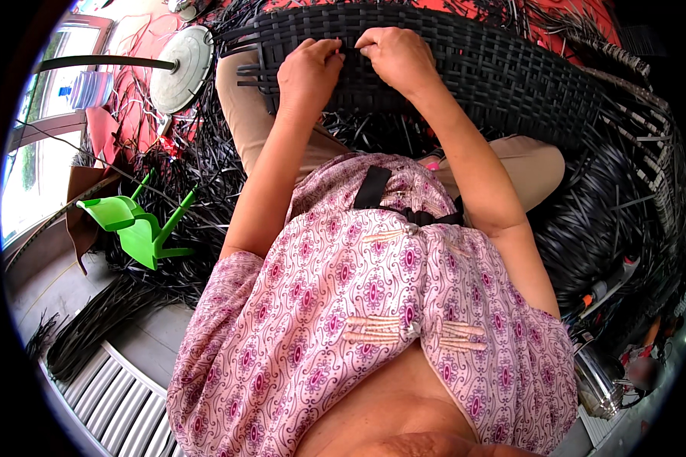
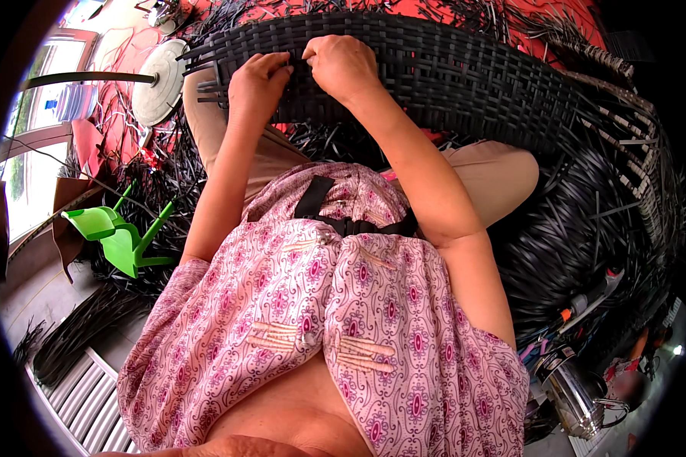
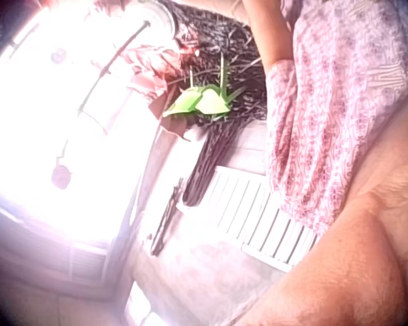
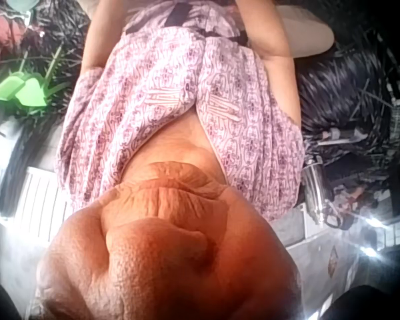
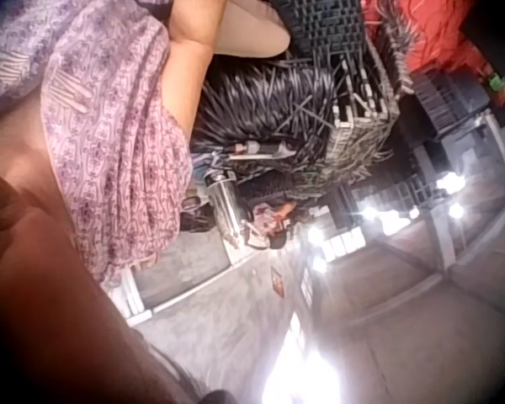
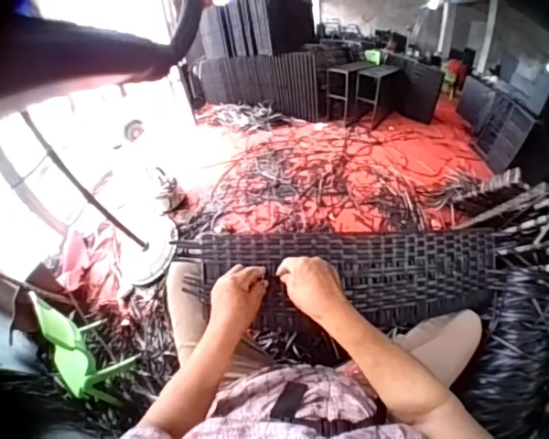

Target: The person sits cross-legged on the floor and weaves a black plastic strip into a large circular basket frame. They interlace the strip through the vertical spokes of the frame, occasionally adjusting the tension and position of the material.

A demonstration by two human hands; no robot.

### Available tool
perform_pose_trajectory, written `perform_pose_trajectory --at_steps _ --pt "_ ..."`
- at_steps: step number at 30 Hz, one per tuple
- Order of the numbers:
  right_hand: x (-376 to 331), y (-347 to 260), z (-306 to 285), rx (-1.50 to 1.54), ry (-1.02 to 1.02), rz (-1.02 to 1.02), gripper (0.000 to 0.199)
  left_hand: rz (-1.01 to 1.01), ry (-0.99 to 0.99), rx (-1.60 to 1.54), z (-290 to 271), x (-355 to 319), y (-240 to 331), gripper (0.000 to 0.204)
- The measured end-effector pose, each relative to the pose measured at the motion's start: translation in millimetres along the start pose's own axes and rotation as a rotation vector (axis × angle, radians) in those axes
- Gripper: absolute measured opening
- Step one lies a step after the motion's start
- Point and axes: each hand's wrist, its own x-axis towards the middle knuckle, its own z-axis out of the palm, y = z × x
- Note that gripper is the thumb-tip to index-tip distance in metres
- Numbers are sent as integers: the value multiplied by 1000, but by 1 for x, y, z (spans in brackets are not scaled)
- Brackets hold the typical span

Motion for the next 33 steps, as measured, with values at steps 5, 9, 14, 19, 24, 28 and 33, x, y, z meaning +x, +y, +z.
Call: perform_pose_trajectory --at_steps 5,9,14,19,24,28,33 --pt "-4 -1 6 -36 64 -19 17 -231 -179 -460 -3 6 -13 22" --pt "-6 -6 7 -38 78 -24 17 -90 -202 -191 -2 13 -15 20" --pt "-9 -8 9 -53 113 -71 17 -168 -303 -262 -16 18 -10 20" --pt "-17 -19 12 -33 165 -156 22 -261 -261 -426 -24 6 -13 17" --pt "-21 -25 16 -190 133 -267 38 -315 -178 -777 -27 -6 -24 8" --pt "-24 -28 17 -223 188 -300 39 -366 -114 -845 -30 -11 -28 6" --pt "-22 -25 17 -194 296 -403 37 -291 51 -861 -67 -11 -53 3"
